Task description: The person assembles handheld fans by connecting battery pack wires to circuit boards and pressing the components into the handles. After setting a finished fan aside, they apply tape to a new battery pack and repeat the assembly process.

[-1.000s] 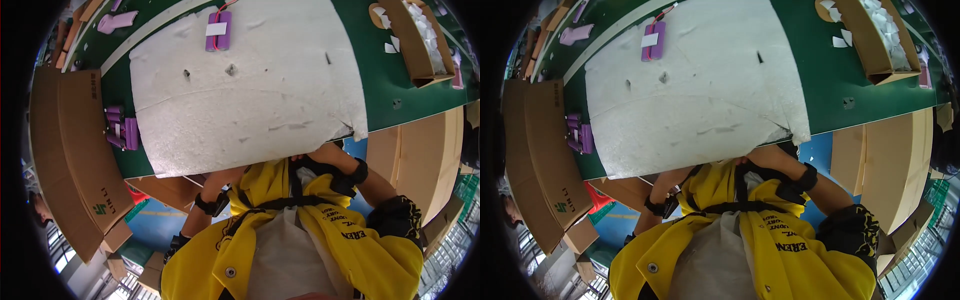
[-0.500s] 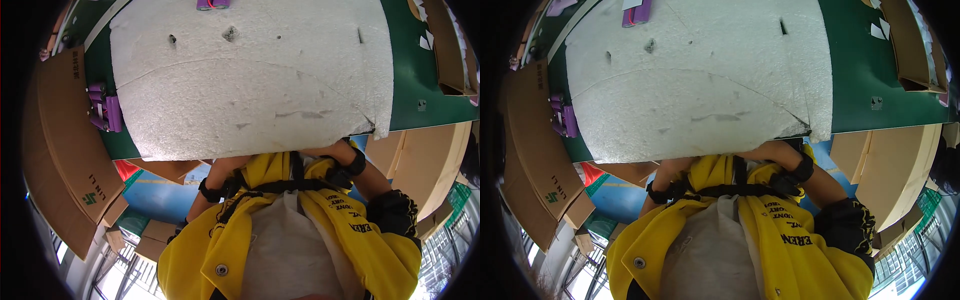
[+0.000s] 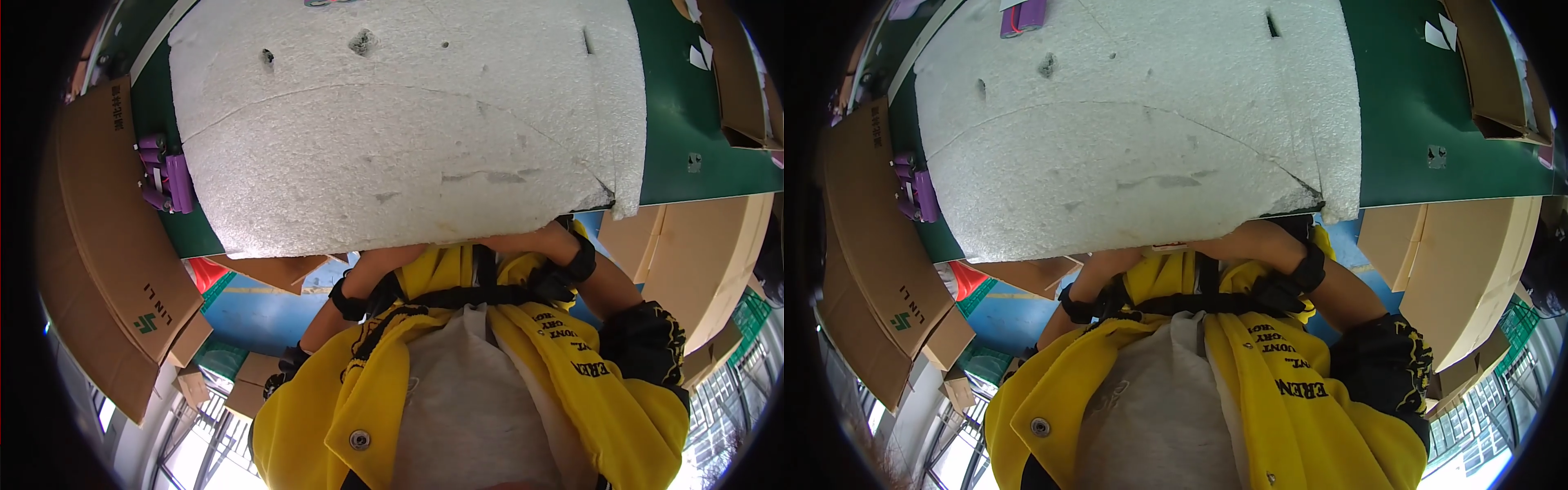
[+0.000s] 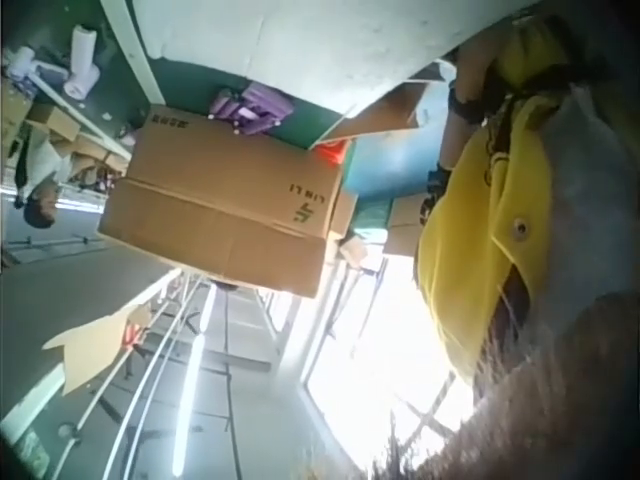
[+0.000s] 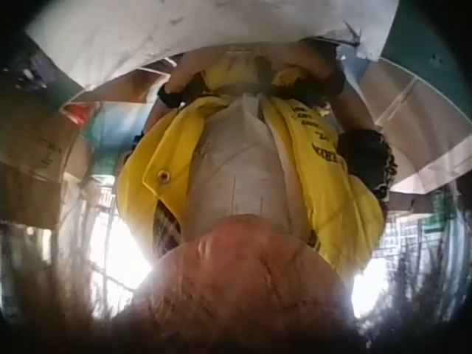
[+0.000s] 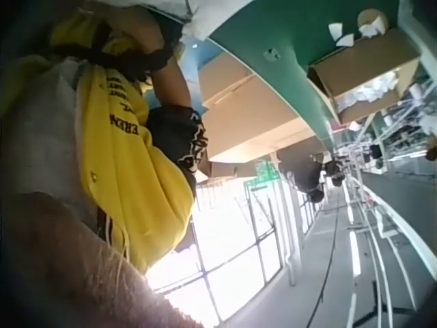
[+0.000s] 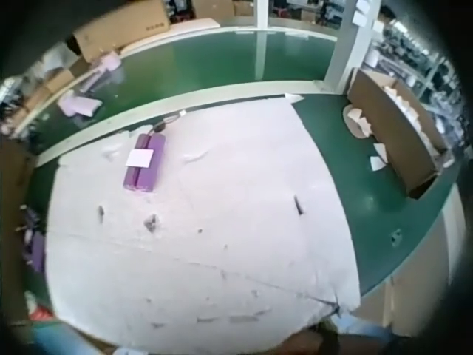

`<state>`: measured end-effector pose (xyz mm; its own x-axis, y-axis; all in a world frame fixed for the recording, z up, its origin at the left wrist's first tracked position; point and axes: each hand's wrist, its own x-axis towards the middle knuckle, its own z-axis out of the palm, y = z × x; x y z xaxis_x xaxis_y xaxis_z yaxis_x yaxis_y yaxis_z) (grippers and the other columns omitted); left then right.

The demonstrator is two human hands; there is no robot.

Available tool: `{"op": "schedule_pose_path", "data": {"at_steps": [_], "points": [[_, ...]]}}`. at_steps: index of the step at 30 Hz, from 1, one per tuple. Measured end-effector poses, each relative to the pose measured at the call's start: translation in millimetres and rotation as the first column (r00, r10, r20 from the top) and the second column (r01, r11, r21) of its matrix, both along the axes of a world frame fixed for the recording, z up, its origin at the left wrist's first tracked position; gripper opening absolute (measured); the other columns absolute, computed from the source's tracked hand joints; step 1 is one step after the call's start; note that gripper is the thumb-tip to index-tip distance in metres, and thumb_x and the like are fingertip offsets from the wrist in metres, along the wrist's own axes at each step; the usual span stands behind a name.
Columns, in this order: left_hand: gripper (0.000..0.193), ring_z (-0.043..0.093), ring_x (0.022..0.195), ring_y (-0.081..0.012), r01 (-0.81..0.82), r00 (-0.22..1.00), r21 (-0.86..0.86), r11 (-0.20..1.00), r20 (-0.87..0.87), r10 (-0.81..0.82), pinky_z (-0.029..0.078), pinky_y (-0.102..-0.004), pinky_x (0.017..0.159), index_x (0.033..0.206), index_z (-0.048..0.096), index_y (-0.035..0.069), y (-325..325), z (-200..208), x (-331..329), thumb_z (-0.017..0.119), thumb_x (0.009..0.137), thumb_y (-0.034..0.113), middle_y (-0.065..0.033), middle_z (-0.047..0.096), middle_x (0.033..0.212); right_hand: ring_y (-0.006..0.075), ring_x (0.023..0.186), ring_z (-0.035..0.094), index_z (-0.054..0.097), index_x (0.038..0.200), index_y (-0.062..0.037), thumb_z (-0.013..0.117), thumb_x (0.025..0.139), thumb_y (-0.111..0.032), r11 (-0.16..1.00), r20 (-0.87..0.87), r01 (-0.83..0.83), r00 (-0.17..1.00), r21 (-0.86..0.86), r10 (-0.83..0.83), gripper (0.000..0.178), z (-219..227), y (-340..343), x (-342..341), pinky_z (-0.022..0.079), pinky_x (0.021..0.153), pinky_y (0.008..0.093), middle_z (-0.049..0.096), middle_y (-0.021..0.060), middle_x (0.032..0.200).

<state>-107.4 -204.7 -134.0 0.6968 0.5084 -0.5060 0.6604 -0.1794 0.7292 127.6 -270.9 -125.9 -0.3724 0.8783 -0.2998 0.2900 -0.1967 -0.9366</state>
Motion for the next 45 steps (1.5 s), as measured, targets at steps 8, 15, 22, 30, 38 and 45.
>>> {"op": "schedule_pose_path", "data": {"at_steps": [8,15,22,30,38,45], "points": [[0.043,0.047,0.128,-0.0329,-0.065,0.998,-0.009,0.998,-0.026,0.065,0.037,-0.0417,0.107,0.135,0.052,0.009,-5,-21,-9,0.058,0.095,0.024,-0.0154,0.051,0.139,0.0309,0.095,0.062,0.064,0.110,-0.0039,0.060,0.090,-0.013,0.955,0.110,0.164,0.974,0.246,-0.196,0.022,-12,0,-22,0.050,0.084,0.0381,0.066,0.0141,0.103],[0.049,0.045,0.128,-0.0342,-0.407,0.858,-0.314,0.858,0.191,0.477,0.034,-0.0416,0.109,0.138,0.049,0.010,-22,-52,-15,0.062,0.093,0.024,-0.0158,0.049,0.141,0.0331,0.109,0.058,0.063,0.119,-0.0096,0.056,0.094,-0.018,0.965,0.167,0.147,0.968,0.219,-0.186,0.027,-10,-8,-16,0.045,0.093,0.0426,0.063,0.0127,0.119],[0.047,0.047,0.126,-0.0321,0.071,0.993,0.277,0.958,-0.113,-0.041,0.036,-0.0388,0.107,0.135,0.052,0.009,-11,-54,-27,0.063,0.091,0.025,-0.0150,0.052,0.138,0.0321,0.102,0.061,0.063,0.114,-0.0044,0.059,0.090,-0.007,0.943,0.136,0.161,0.969,0.292,-0.208,0.025,1,-2,-7,0.049,0.088,0.0388,0.065,0.0143,0.111],[0.028,0.061,0.104,-0.0261,-0.150,0.987,-0.146,0.978,-0.081,0.140,0.048,-0.0360,0.090,0.113,0.065,0.005,13,15,9,0.067,0.088,0.016,-0.0113,0.066,0.115,0.0335,0.104,0.061,0.064,0.113,-0.0059,0.063,0.089,-0.012,0.954,0.114,0.153,0.976,0.256,-0.187,0.025,6,4,-5,0.048,0.089,0.0393,0.065,0.0142,0.112],[0.011,0.065,0.090,-0.0167,-0.237,0.778,-0.613,0.754,0.345,0.525,0.050,-0.0298,0.081,0.098,0.065,-0.001,9,38,1,0.065,0.088,0.004,-0.0118,0.068,0.100,0.0324,0.093,0.063,0.068,0.104,-0.0076,0.070,0.082,-0.015,0.980,0.149,-0.088,0.987,0.178,0.062,0.024,40,0,-1,0.050,0.083,0.0391,0.067,0.0123,0.099],[0.010,0.068,0.085,-0.0184,0.018,0.743,-0.749,0.662,0.453,0.492,0.053,-0.0308,0.074,0.088,0.064,-0.001,24,90,8,0.071,0.083,0.003,-0.0154,0.070,0.094,0.0290,0.064,0.060,0.068,0.083,-0.0044,0.071,0.073,-0.009,0.925,-0.022,-0.068,0.996,0.373,0.082,0.012,68,8,8,0.049,0.058,0.0356,0.062,0.0090,0.072]]}}
